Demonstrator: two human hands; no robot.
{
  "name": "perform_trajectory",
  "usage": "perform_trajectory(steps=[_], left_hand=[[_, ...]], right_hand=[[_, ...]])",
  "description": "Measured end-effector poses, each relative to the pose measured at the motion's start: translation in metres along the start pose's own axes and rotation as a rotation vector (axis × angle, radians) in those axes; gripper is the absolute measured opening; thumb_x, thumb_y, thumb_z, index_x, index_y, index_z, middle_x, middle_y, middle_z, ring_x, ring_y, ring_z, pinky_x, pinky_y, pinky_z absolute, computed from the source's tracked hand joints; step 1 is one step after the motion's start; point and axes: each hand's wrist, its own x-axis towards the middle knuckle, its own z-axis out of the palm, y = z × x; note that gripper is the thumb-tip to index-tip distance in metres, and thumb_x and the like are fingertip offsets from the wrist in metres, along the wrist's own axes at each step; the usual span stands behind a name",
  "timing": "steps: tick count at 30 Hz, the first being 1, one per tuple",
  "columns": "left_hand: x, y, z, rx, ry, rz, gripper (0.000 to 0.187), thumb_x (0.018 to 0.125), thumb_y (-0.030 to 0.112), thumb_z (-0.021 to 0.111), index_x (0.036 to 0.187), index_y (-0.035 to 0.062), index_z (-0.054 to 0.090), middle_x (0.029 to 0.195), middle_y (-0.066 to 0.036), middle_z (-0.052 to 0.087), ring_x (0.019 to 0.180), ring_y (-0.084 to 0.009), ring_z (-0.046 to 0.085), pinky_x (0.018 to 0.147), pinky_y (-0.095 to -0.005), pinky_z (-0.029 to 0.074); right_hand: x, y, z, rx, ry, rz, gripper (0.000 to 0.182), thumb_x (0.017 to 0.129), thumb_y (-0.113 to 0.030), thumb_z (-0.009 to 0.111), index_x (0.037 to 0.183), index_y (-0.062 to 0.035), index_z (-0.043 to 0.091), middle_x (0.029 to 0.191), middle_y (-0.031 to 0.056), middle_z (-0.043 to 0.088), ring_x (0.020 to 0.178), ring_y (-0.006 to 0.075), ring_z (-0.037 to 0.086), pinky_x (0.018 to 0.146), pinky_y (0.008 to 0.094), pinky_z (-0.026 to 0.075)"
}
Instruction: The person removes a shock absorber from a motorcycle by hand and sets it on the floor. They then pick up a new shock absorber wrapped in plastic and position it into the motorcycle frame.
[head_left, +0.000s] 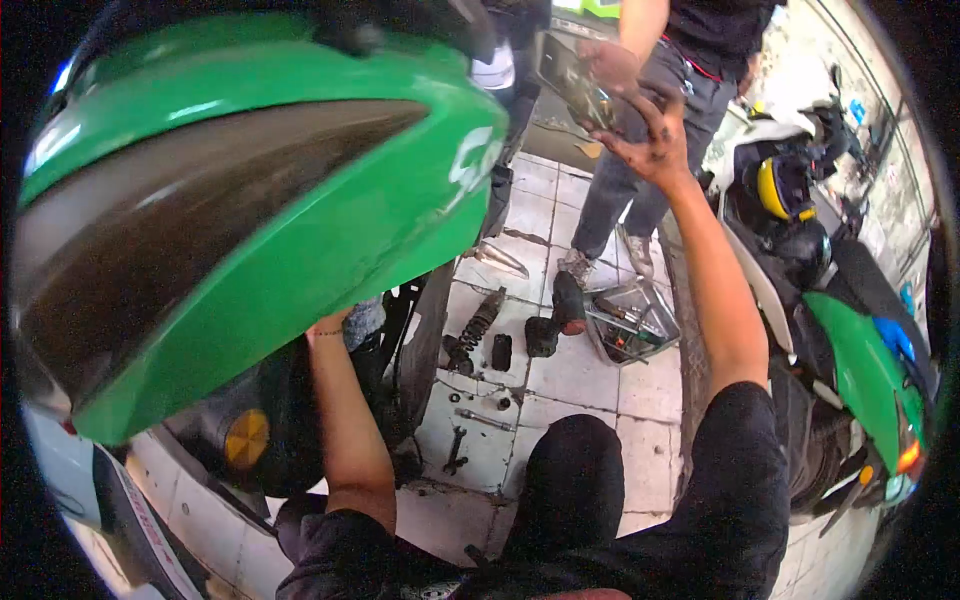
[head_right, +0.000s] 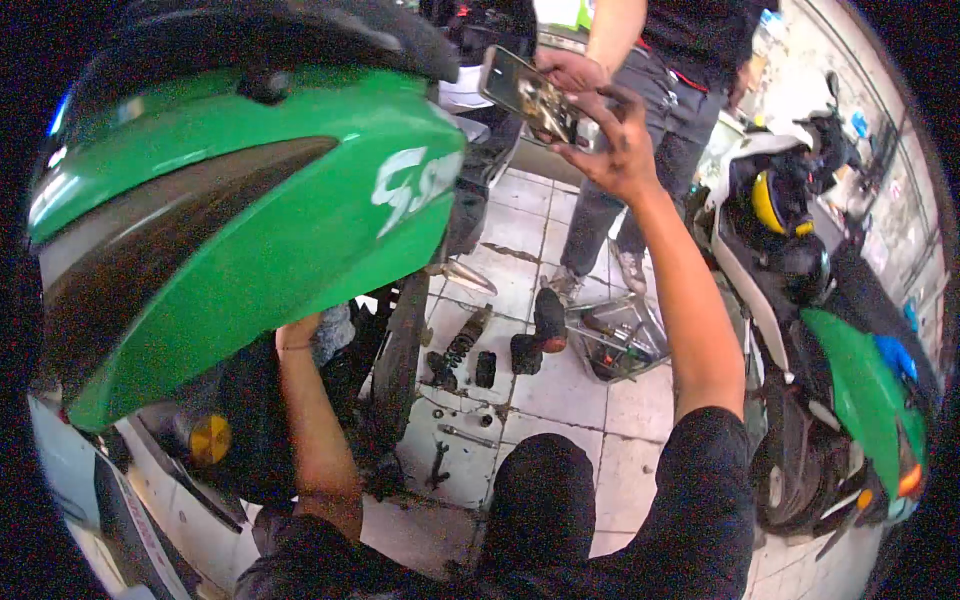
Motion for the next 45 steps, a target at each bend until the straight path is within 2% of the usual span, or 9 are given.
perform_trajectory(steps=[2,3,8,12,14,15,23,29,45], left_hand=[[-0.012,-0.013,0.025,0.404,0.186,0.145,0.049,0.087,0.035,0.05,0.13,0.0124,0.047,0.135,-0.013,0.044,0.125,-0.0332,0.038,0.104,-0.0484,0.03],[-0.013,-0.015,0.029,0.423,0.184,0.131,0.049,0.087,0.035,0.05,0.13,0.0124,0.047,0.135,-0.013,0.044,0.125,-0.0332,0.038,0.104,-0.0484,0.03],[-0.002,0.011,0.018,0.214,0.11,0.009,0.049,0.087,0.036,0.049,0.13,0.0125,0.047,0.134,-0.013,0.044,0.124,-0.0333,0.038,0.104,-0.0486,0.03],[0.003,0.019,0.016,0.168,0.093,-0.017,0.049,0.087,0.036,0.049,0.13,0.0126,0.047,0.134,-0.013,0.044,0.124,-0.0333,0.039,0.103,-0.0487,0.03],[0.003,0.02,0.016,0.159,0.086,-0.024,0.049,0.087,0.036,0.049,0.129,0.0126,0.047,0.134,-0.013,0.044,0.124,-0.0333,0.039,0.103,-0.0487,0.03],[0.005,0.021,0.016,0.158,0.085,-0.021,0.049,0.087,0.036,0.049,0.129,0.0126,0.047,0.134,-0.013,0.044,0.124,-0.0333,0.039,0.103,-0.0487,0.03],[0.005,0.017,0.017,0.183,0.089,-0.001,0.049,0.087,0.037,0.049,0.129,0.0127,0.048,0.134,-0.013,0.045,0.123,-0.0333,0.039,0.103,-0.0489,0.031],[0.008,0.015,0.018,0.199,0.098,0.017,0.049,0.087,0.037,0.049,0.129,0.0128,0.048,0.133,-0.012,0.045,0.123,-0.0333,0.04,0.103,-0.0491,0.031],[0.006,0.013,0.024,0.251,0.112,0.086,0.049,0.086,0.038,0.048,0.129,0.0131,0.048,0.133,-0.012,0.046,0.122,-0.0334,0.041,0.103,-0.0494,0.031]], right_hand=[[0.001,-0.003,0.008,0.053,0.062,0.04,0.069,0.056,-0.032,0.084,0.117,-0.0142,0.056,0.113,0.0166,0.049,0.105,0.0338,0.048,0.089,0.0421,0.041],[0.003,-0.009,0.005,-0.002,0.015,0.097,0.069,0.057,-0.032,0.084,0.117,-0.0133,0.055,0.114,0.0174,0.048,0.105,0.0342,0.048,0.089,0.0424,0.041],[0.004,-0.034,0.005,0.045,-0.116,0.02,0.069,0.06,-0.026,0.083,0.121,-0.0199,0.052,0.115,0.0199,0.046,0.101,0.0378,0.053,0.083,0.0433,0.048],[-0.009,-0.036,0.015,0.018,-0.141,0.107,0.064,0.061,-0.023,0.082,0.119,-0.0198,0.054,0.116,0.0205,0.045,0.103,0.0378,0.053,0.084,0.0427,0.048],[-0.01,-0.042,0.017,-0.014,-0.137,0.117,0.065,0.059,-0.019,0.083,0.118,-0.0165,0.055,0.115,0.0168,0.046,0.103,0.0332,0.05,0.087,0.0411,0.043],[-0.008,-0.046,0.016,-0.03,-0.136,0.151,0.058,0.062,-0.021,0.08,0.115,-0.0195,0.059,0.115,0.0208,0.045,0.103,0.0369,0.052,0.084,0.0413,0.047],[-0.004,-0.05,0.025,-0.002,-0.103,0.183,0.058,0.064,-0.026,0.079,0.118,-0.0231,0.058,0.118,0.0199,0.043,0.103,0.0367,0.051,0.085,0.0415,0.046],[0.003,-0.056,0.021,-0.05,-0.26,0.242,0.051,0.07,-0.03,0.075,0.118,-0.0279,0.058,0.125,0.0176,0.038,0.106,0.0373,0.051,0.088,0.0406,0.046],[-0.015,-0.044,0.025,0.021,-0.197,0.353,0.048,0.064,-0.035,0.08,0.107,-0.0195,0.065,0.118,0.018,0.04,0.105,0.0353,0.05,0.089,0.0398,0.045]])
